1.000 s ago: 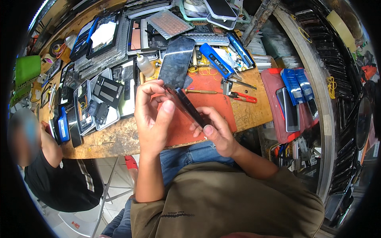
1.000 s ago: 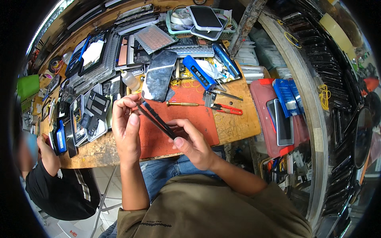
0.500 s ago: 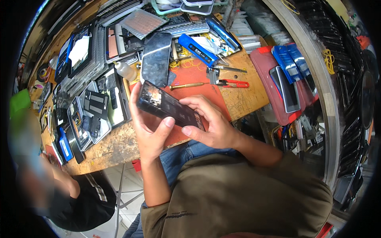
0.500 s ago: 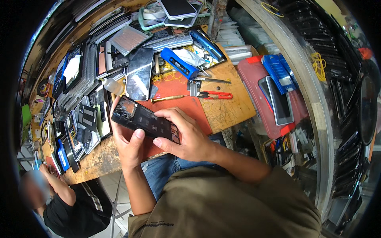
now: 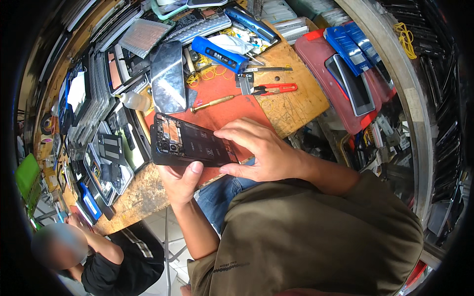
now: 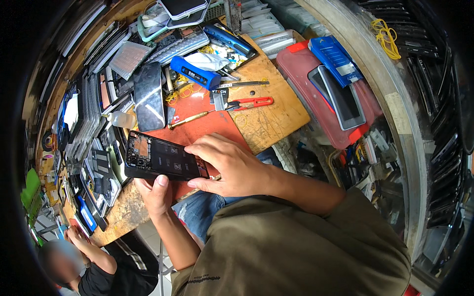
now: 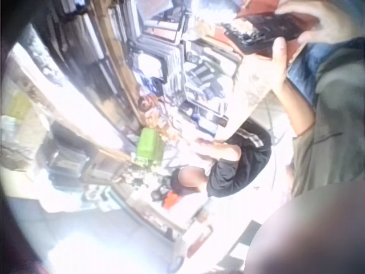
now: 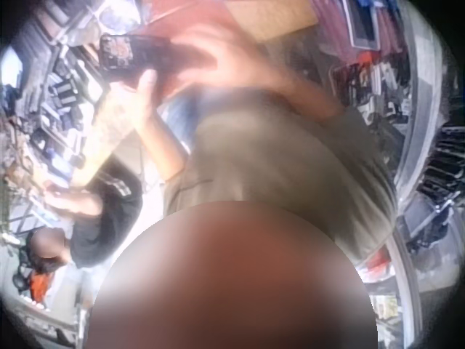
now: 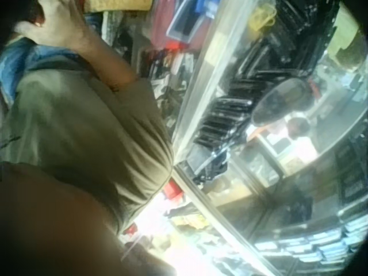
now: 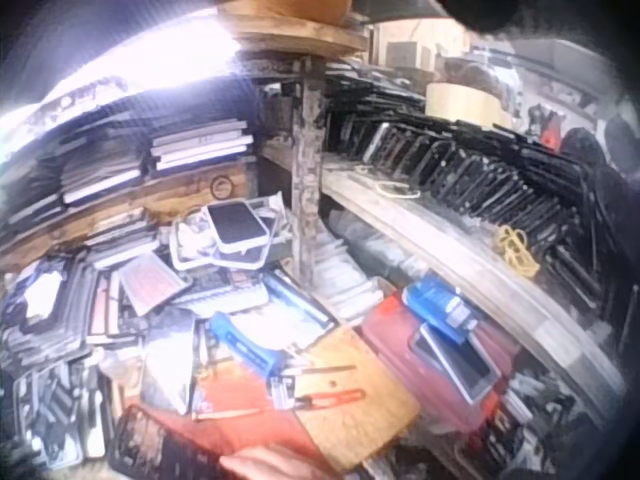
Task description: The person removes a screen protector from a smartphone, then uses a prying tool to open the device and disconnects internal ribbon cables. The person handles the phone and tools throughout the clip.
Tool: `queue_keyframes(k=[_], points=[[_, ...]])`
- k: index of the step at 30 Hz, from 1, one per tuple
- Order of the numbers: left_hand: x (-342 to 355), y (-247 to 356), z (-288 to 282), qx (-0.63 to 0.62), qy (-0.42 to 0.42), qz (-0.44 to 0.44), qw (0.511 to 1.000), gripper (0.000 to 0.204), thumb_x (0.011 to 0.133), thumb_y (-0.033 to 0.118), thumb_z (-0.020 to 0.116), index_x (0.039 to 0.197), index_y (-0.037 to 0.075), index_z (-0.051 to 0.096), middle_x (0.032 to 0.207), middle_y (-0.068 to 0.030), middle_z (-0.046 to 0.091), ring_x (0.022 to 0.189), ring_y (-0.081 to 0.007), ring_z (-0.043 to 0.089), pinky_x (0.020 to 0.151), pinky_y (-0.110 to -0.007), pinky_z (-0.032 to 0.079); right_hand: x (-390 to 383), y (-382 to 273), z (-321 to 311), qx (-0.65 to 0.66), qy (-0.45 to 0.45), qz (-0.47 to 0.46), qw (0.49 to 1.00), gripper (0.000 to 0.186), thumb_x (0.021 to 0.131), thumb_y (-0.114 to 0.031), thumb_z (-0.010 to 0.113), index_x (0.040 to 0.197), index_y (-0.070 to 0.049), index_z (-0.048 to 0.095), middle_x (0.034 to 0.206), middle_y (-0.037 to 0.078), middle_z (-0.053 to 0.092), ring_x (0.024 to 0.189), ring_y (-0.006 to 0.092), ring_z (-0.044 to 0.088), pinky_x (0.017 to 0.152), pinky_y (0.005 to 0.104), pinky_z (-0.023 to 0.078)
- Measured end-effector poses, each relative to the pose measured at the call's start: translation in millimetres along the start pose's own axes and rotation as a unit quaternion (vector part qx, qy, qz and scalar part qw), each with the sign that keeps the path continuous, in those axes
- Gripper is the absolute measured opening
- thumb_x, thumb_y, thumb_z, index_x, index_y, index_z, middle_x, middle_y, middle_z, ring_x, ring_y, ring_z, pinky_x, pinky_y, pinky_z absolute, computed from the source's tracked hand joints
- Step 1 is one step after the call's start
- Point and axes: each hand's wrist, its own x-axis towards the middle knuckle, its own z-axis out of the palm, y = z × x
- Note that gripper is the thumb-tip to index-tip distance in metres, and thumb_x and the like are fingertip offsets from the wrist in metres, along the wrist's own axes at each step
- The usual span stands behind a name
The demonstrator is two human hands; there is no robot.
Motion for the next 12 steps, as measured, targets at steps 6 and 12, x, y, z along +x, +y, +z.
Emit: queue_keyframes(k=[6, 12], points=[[-1.5, 0.4, 3.7, 0.021, -0.028, -0.017, 0.999, 0.089, 0.084, 0.026, 0.091, 0.153, -0.002, 0.041, 0.137, -0.0151, 0.062, 0.122, -0.0269, 0.064, 0.109, -0.045, 0.053, -3.2, 4.2, -0.1, 0.024, 0.015, -0.012, 1.000, 0.072, 0.080, -0.021, 0.096, 0.139, 0.004, 0.062, 0.129, 0.021, 0.067, 0.117, 0.0373, 0.069, 0.098, 0.0442, 0.056], [-2.9, -1.0, 1.4, 0.033, -0.046, -0.025, 0.998, 0.090, 0.086, 0.027, 0.090, 0.154, -0.002, 0.039, 0.139, -0.0169, 0.061, 0.125, -0.0283, 0.064, 0.112, -0.046, 0.052, -3.5, 5.8, 1.5, 0.023, 0.041, -0.028, 0.998, 0.073, 0.082, -0.022, 0.093, 0.140, 0.003, 0.057, 0.126, 0.020, 0.064, 0.116, 0.0388, 0.066, 0.098, 0.0459, 0.055]])
